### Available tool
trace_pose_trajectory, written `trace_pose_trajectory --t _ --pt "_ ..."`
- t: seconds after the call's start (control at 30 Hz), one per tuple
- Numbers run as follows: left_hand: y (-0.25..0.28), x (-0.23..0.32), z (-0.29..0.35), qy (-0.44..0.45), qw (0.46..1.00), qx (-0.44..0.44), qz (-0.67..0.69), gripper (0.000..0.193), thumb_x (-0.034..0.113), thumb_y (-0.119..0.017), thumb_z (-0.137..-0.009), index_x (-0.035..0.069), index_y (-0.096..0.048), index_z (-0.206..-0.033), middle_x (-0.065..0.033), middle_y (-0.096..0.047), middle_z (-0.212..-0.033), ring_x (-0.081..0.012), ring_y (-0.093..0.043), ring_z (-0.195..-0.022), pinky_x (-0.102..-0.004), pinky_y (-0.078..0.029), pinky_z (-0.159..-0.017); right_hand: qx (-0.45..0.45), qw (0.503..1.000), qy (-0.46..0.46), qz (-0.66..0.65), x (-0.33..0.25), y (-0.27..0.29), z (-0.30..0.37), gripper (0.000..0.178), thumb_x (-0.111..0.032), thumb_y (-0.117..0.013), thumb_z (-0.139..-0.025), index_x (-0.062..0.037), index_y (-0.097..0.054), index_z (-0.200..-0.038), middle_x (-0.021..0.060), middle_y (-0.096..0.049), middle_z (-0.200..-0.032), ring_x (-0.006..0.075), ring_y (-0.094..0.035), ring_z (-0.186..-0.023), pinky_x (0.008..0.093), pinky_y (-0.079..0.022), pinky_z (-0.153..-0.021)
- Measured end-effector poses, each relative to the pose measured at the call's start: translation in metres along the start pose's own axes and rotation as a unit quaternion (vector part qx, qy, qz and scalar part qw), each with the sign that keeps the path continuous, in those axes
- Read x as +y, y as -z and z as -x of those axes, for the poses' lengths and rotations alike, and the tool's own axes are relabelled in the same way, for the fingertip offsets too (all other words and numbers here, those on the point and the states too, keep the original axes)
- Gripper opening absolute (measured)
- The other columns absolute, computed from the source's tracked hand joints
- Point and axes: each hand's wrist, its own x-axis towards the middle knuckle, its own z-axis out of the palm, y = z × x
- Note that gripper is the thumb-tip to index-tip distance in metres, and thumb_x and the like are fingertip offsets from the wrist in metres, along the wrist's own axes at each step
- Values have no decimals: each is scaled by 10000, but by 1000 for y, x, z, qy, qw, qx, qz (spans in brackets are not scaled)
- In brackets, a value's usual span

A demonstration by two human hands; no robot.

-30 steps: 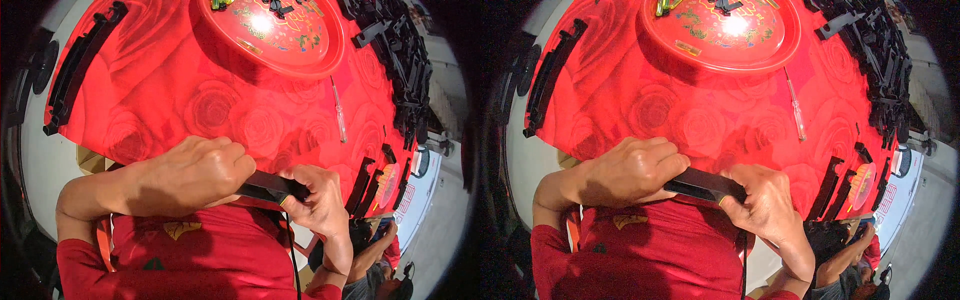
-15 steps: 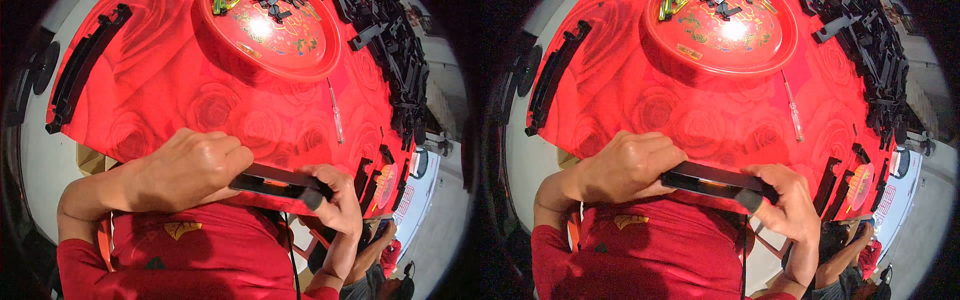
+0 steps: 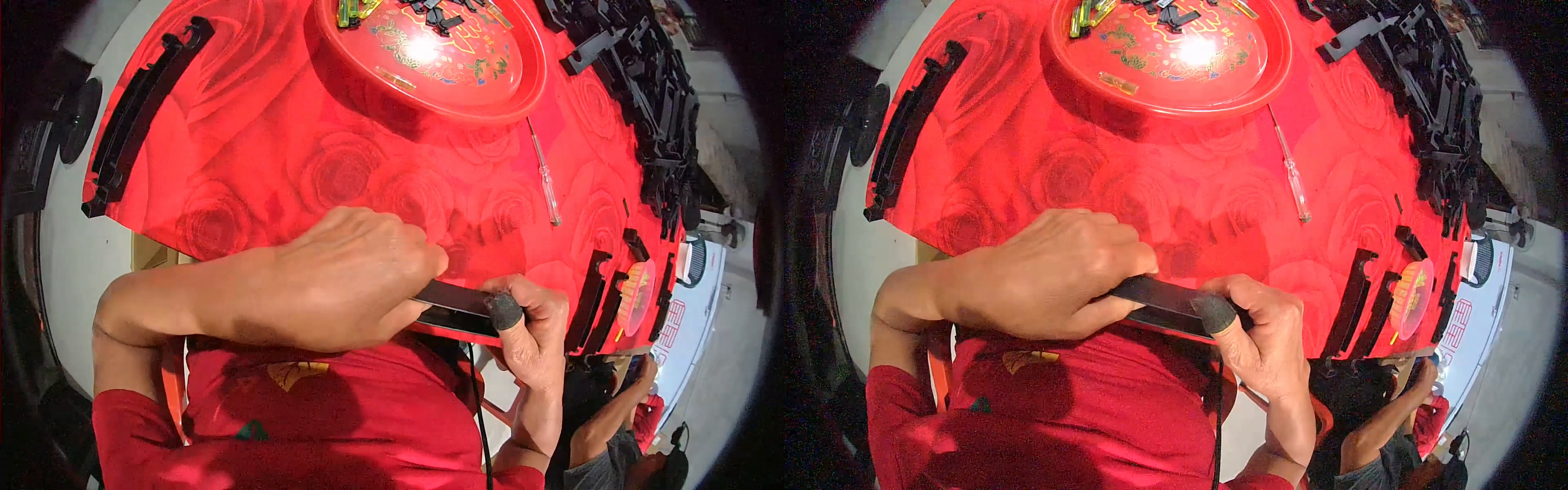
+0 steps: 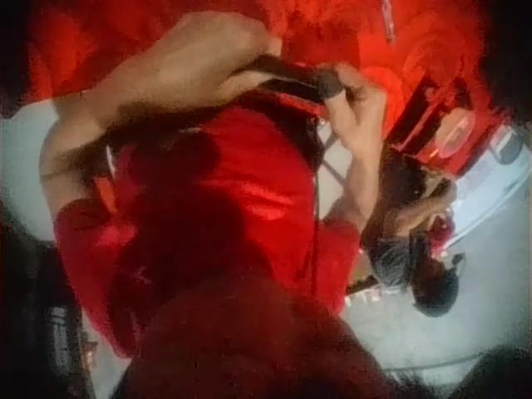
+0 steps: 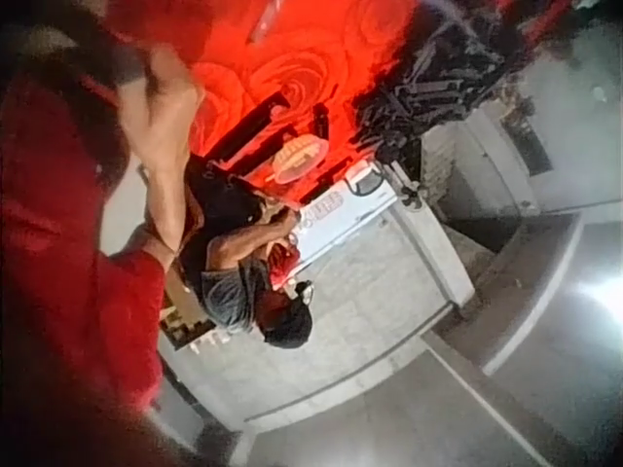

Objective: The person assembles a tool by inserting level vials and plastic parts into a black frame by hand, then pushes a small plastic piece into the frame with a screwdriver.

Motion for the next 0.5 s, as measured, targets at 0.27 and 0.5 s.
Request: trace_pose_trajectory --t 0.27,0.5 --pt "-6 0 -4 -17 999 -5 27 228 223 -735 -842 48 -616 -928 -152 -638 -820 -403 -662 -805 -535 -505 -667 37 999 15 4 8 -7 3 305 -240 -656 -1038 19 -703 -883 85 -575 -641 112 -517 -594 333 -447 -543" --pt "-9 0 -5 -34 999 15 10 234 236 -741 -828 44 -612 -860 -159 -651 -776 -401 -678 -779 -537 -510 -628 82 996 -37 -3 0 -17 7 314 -204 -650 -1045 15 -662 -821 90 -497 -594 105 -442 -567 334 -410 -514"
